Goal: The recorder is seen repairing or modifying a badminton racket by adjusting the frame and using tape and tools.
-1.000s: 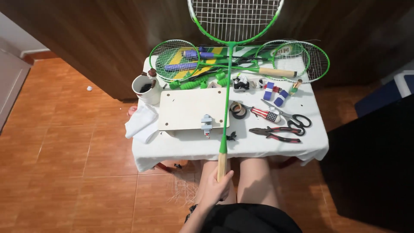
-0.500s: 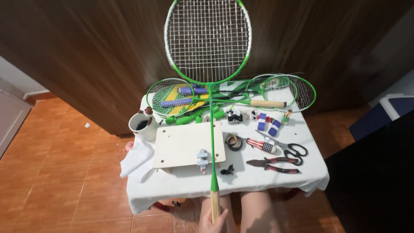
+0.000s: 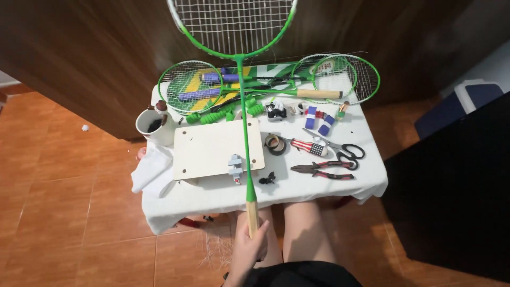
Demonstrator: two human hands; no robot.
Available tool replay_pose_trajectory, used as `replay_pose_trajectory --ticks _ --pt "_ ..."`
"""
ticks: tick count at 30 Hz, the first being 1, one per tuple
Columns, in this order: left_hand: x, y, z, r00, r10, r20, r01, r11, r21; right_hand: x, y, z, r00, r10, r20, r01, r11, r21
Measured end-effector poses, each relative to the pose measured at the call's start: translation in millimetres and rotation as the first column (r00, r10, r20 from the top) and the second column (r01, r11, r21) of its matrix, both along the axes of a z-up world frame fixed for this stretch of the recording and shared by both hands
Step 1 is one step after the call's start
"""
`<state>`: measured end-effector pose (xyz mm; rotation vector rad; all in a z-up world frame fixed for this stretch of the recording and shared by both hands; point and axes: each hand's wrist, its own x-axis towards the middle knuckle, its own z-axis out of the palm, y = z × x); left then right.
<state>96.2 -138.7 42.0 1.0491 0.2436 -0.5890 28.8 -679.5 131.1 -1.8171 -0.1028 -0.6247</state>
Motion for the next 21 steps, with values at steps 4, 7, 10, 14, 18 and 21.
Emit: replay_pose_trajectory --ticks 4,7,10,14,18,21 --pt "4 -2 -4 0.999 -0.001 0.041 -0.001 0.999 0.035 -11 15 -23 1.000 -0.003 0.024 0.002 0.999 0.037" --pt "8 -2 -5 0.998 0.021 0.056 -0.023 0.999 0.028 -10 27 -34 0.999 0.008 0.042 -0.011 0.998 0.068" --pt "11 -4 -4 0.999 0.024 0.033 -0.025 0.999 0.037 -2 61 -10 0.999 0.007 0.052 -0.012 0.995 0.102" --pt "16 -8 2 0.999 0.002 0.053 -0.006 0.998 0.062 -4 143 100 0.997 -0.006 0.078 -0.005 0.989 0.146" --pt "20 -13 15 0.996 -0.031 -0.082 0.037 0.997 0.071 -10 165 103 0.994 -0.004 0.107 -0.014 0.985 0.174" --pt "25 -18 19 0.994 -0.073 -0.078 0.081 0.992 0.101 -9 167 95 0.992 -0.002 0.122 -0.021 0.983 0.184"
